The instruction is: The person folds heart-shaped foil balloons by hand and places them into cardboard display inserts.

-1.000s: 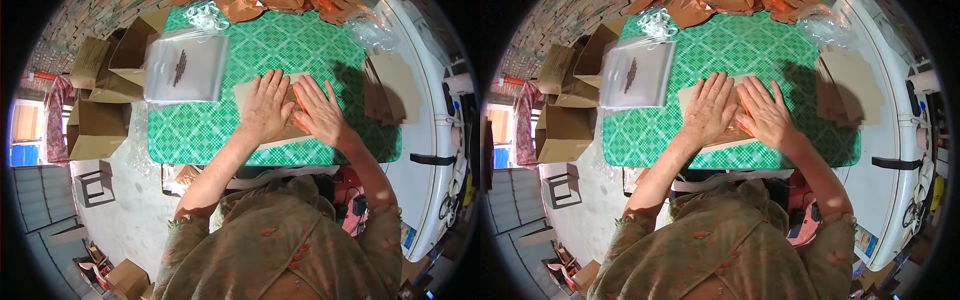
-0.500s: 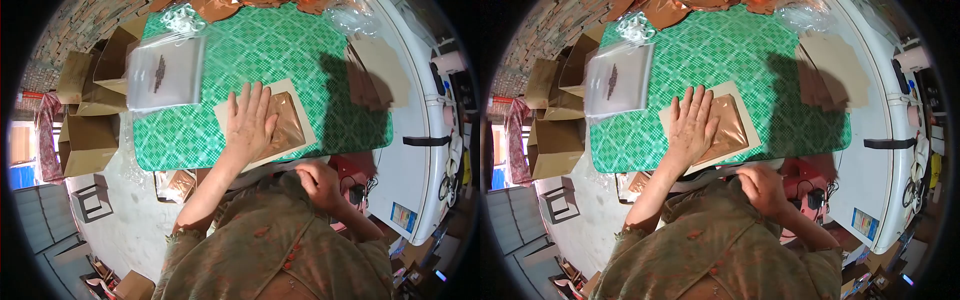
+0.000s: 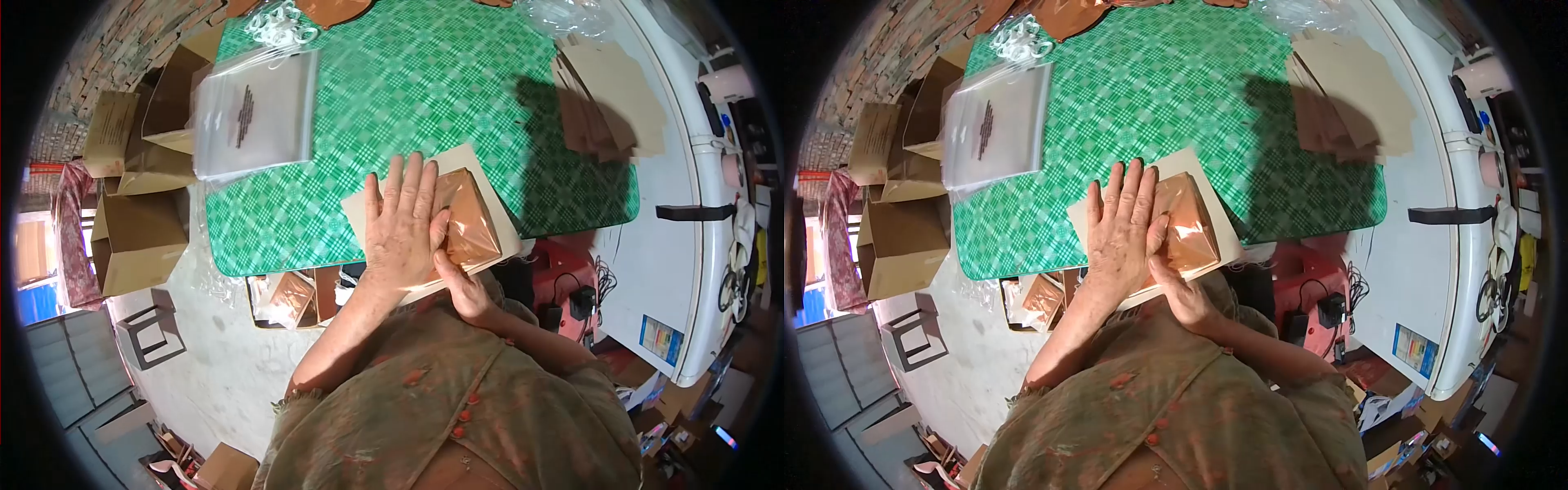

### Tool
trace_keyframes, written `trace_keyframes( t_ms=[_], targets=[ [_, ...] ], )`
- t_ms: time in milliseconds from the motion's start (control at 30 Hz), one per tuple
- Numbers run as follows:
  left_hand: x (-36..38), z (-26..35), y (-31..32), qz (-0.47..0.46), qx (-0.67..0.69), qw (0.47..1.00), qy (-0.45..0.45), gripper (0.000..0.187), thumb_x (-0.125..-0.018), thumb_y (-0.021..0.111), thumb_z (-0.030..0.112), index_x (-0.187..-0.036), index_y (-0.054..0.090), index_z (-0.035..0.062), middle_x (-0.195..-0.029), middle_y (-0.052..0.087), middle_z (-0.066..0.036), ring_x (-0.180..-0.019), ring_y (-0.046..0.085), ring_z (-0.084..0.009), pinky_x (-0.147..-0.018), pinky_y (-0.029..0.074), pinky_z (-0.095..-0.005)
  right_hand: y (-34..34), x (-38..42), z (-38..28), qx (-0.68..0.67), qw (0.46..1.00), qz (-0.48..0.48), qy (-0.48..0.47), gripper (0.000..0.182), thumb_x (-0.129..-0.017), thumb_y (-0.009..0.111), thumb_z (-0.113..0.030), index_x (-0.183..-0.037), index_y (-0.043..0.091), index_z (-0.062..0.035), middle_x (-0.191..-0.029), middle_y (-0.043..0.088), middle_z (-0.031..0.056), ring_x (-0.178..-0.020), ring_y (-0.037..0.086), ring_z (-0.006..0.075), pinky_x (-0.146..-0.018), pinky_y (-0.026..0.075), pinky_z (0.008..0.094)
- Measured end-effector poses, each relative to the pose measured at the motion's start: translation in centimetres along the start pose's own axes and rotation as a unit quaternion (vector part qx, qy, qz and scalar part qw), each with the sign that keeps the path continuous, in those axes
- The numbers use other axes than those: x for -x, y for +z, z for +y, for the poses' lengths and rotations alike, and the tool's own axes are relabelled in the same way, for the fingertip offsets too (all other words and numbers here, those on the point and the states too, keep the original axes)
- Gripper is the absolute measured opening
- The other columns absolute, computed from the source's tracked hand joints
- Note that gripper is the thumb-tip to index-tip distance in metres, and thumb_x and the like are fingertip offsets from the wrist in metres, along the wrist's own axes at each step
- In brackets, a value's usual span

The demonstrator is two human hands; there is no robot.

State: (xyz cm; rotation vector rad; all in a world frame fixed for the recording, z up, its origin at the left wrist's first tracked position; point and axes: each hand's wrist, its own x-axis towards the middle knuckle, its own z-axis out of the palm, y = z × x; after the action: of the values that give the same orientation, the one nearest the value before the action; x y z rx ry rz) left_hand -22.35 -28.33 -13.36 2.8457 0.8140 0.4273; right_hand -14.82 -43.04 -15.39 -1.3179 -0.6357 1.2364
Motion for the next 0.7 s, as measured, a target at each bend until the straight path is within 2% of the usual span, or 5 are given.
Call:
trace_keyframes(
  t_ms=[133,167,300,567,700],
  targets=[
    [0.0,0.3,-0.4,0.000,0.035,0.999,-0.011,0.072,-0.104,0.056,0.041,-0.163,0.035,0.0061,-0.170,0.030,-0.017,-0.158,0.024,-0.0381,-0.127,0.014,-0.0615,-1.0,0.2,1.8,-0.072,0.997,-0.028,0.019,0.057,-0.115,0.043,-0.030,-0.159,0.034,0.0060,-0.169,0.031,0.0166,-0.159,0.022,0.0202,-0.129,0.018,0.0341],
    [0.0,0.4,-0.5,0.008,0.043,0.999,-0.014,0.072,-0.104,0.056,0.041,-0.164,0.034,0.0065,-0.170,0.030,-0.018,-0.158,0.024,-0.0381,-0.127,0.014,-0.0616,-1.0,0.2,2.8,-0.058,0.998,0.000,-0.003,0.066,-0.115,0.042,-0.040,-0.164,0.027,0.0015,-0.156,0.048,0.0186,-0.145,0.048,0.0264,-0.119,0.041,0.0374],
    [-1.4,0.8,-2.7,0.007,0.019,1.000,-0.009,0.066,-0.106,0.053,0.041,-0.163,0.038,0.0108,-0.171,0.031,-0.015,-0.158,0.023,-0.0389,-0.127,0.011,-0.0625,-1.4,-0.6,-3.6,-0.245,0.950,-0.057,0.185,0.070,-0.109,0.041,-0.060,-0.162,0.023,-0.0179,-0.139,0.059,0.0142,-0.081,0.075,0.0325,-0.060,0.060,0.0369],
    [-2.6,-1.7,-1.2,-0.030,0.052,0.994,0.087,0.061,-0.107,0.054,0.038,-0.161,0.042,0.0118,-0.168,0.036,-0.012,-0.156,0.031,-0.0341,-0.127,0.021,-0.0549,-1.0,-0.4,-6.0,-0.375,0.871,-0.099,0.301,0.061,-0.112,0.043,-0.050,-0.140,0.053,0.0028,-0.120,0.071,0.0225,-0.101,0.075,0.0280,-0.094,0.059,0.0364],
    [-2.3,-1.5,-1.1,-0.029,0.051,0.995,0.079,0.063,-0.106,0.054,0.042,-0.160,0.043,0.0116,-0.168,0.036,-0.013,-0.156,0.031,-0.0349,-0.127,0.020,-0.0563,-4.6,1.2,-5.5,0.070,0.973,-0.220,0.021,0.028,-0.110,0.056,-0.020,-0.120,0.067,0.0045,-0.100,0.077,0.0110,-0.094,0.073,0.0140,-0.087,0.056,0.0297]
  ],
)
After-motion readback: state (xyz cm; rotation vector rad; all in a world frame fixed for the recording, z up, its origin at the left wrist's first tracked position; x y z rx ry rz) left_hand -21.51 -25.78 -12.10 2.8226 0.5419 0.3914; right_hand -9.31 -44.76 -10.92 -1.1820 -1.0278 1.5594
